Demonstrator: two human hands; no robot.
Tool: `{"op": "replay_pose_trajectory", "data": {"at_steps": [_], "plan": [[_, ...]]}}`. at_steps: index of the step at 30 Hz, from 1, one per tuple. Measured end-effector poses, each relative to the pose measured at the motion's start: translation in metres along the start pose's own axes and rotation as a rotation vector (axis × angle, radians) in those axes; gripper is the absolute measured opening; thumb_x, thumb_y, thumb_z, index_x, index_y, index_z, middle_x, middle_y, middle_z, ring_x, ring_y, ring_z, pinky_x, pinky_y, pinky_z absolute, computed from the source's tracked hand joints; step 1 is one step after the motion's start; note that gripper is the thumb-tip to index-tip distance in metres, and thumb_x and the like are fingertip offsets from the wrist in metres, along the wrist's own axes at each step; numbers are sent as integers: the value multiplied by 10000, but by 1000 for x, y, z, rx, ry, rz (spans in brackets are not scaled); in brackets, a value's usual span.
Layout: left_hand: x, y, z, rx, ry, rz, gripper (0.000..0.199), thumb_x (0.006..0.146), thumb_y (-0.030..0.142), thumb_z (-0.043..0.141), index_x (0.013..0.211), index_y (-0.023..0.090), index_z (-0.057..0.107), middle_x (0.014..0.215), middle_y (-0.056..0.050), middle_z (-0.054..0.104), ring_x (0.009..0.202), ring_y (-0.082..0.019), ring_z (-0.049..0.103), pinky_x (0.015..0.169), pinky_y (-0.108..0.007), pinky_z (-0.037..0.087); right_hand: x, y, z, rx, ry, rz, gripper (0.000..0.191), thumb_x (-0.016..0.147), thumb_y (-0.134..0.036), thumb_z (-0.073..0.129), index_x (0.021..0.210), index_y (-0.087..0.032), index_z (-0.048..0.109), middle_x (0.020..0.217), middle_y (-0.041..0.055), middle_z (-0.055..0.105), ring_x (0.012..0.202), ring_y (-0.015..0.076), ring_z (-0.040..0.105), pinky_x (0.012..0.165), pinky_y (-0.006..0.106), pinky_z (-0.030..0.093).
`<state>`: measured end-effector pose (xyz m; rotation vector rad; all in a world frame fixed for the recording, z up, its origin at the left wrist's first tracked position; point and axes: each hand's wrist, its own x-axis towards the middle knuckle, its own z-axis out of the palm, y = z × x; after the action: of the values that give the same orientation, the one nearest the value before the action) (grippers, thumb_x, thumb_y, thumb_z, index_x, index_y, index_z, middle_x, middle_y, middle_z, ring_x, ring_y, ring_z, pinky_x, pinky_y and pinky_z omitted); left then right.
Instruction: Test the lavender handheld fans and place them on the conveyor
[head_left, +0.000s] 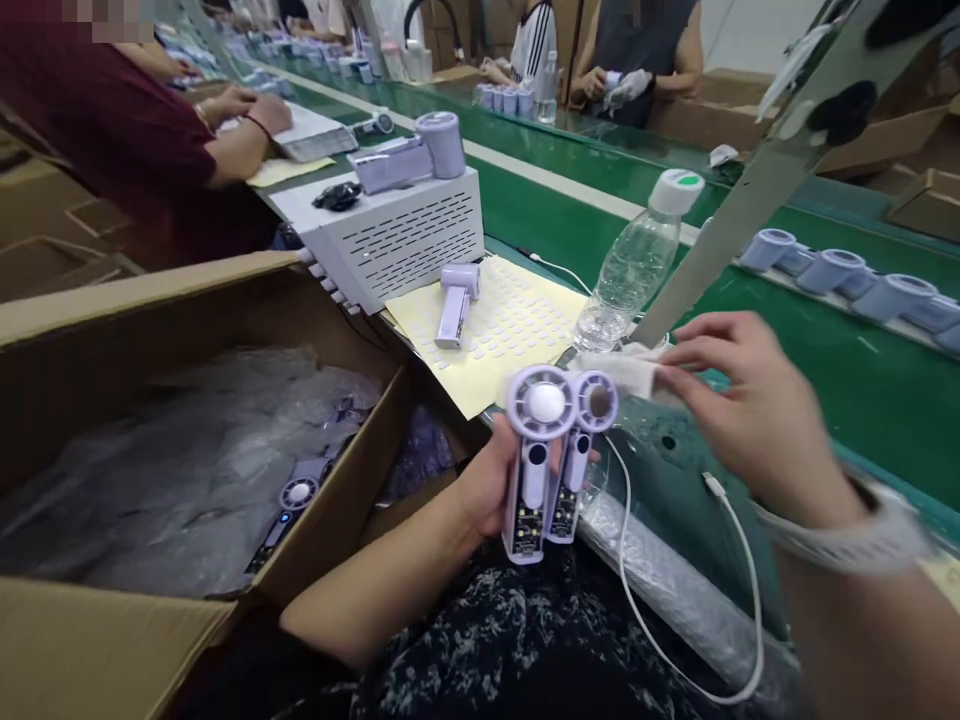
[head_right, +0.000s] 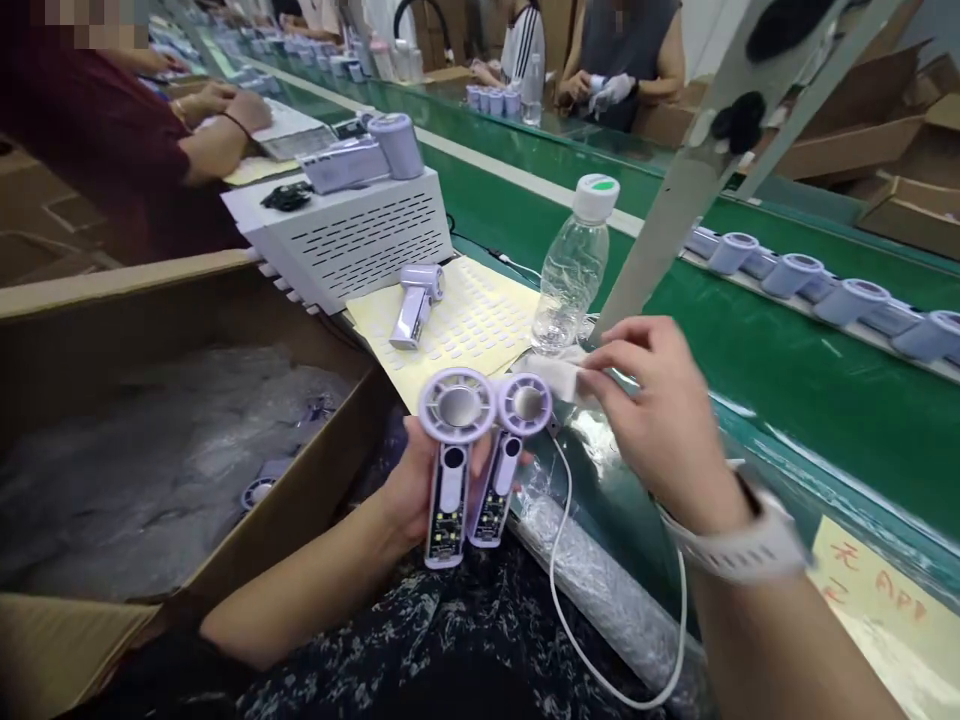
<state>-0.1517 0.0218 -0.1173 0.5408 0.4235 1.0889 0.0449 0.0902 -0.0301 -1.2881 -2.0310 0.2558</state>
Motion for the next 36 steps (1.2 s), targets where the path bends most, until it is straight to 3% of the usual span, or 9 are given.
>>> {"op": "replay_pose_trajectory", "data": {"at_steps": [4, 8, 10, 14, 20, 25, 29, 34, 36], "plan": [[15, -18, 16, 10, -23, -173, 812, 545, 897, 769, 820, 134, 721, 701, -42, 672, 666, -159, 630, 660, -268, 537, -15, -30, -28, 258, -165, -159, 30, 955, -287, 669, 941, -288, 696, 1359, 52, 640, 1254, 284, 628, 960, 436, 531], [19, -27, 33, 162, -54, -186, 720, 665, 806, 796, 908, 134, 711, 730, -29, 645, 672, -140, 562, 682, -274, 458, -25, -31, -16, 337, -283, -7, 576, 936, -404, 693, 1465, -312, 484, 1377, 90, 686, 1213, 303, 674, 933, 468, 549], [18, -28, 38, 227, -51, -175, 748, 660, 831, 777, 929, 137, 696, 721, -13, 607, 649, -128, 510, 643, -269, 400, -30, -26, -13, 297, -301, 36, 504, 957, -470, 647, 1420, -287, 570, 1310, 86, 731, 1165, 317, 683, 926, 482, 537], [14, -30, 45, 339, -40, -114, 764, 662, 850, 755, 959, 150, 687, 760, -10, 592, 686, -139, 482, 662, -277, 371, -39, -29, -15, 323, -159, 92, 308, 1005, -471, 548, 1028, -256, 767, 1055, 56, 798, 956, 270, 708, 872, 439, 524], [12, -37, 48, 365, -124, -102, 789, 644, 880, 735, 876, 126, 718, 765, -47, 632, 680, -148, 526, 646, -277, 399, -37, -20, -23, 367, -12, 310, 305, 994, -335, 518, 871, -213, 769, 838, 75, 790, 735, 228, 717, 670, 364, 537], [13, -37, 44, 274, -152, -173, 827, 583, 966, 668, 662, 143, 644, 641, -59, 590, 641, -173, 571, 604, -290, 439, -21, 18, -46, 157, 226, 366, 330, 992, -376, 598, 1239, -180, 694, 1134, 176, 777, 1016, 338, 734, 820, 481, 566], [15, -30, 48, 283, -102, -75, 821, 599, 968, 651, 655, 149, 649, 660, -71, 613, 648, -188, 594, 591, -288, 442, -41, 28, -57, -227, 250, 294, 654, 917, -406, 708, 1513, -225, 509, 1478, 217, 574, 1400, 480, 482, 1142, 687, 354], [15, -26, 64, 346, -68, 122, 685, 627, 824, 792, 807, 168, 708, 756, -49, 663, 777, -208, 637, 724, -306, 508, -102, 16, -40, 647, -101, 476, 460, 948, -560, 683, 1329, -302, 674, 1315, 116, 708, 1151, 355, 678, 977, 565, 568], [18, -27, 73, 308, -73, 120, 644, 653, 781, 809, 833, 168, 723, 802, -54, 686, 826, -214, 666, 780, -311, 532, -117, 13, -36, 833, -67, 513, 434, 919, -495, 762, 1283, -266, 709, 1289, 104, 739, 1144, 315, 696, 999, 508, 575]]}}
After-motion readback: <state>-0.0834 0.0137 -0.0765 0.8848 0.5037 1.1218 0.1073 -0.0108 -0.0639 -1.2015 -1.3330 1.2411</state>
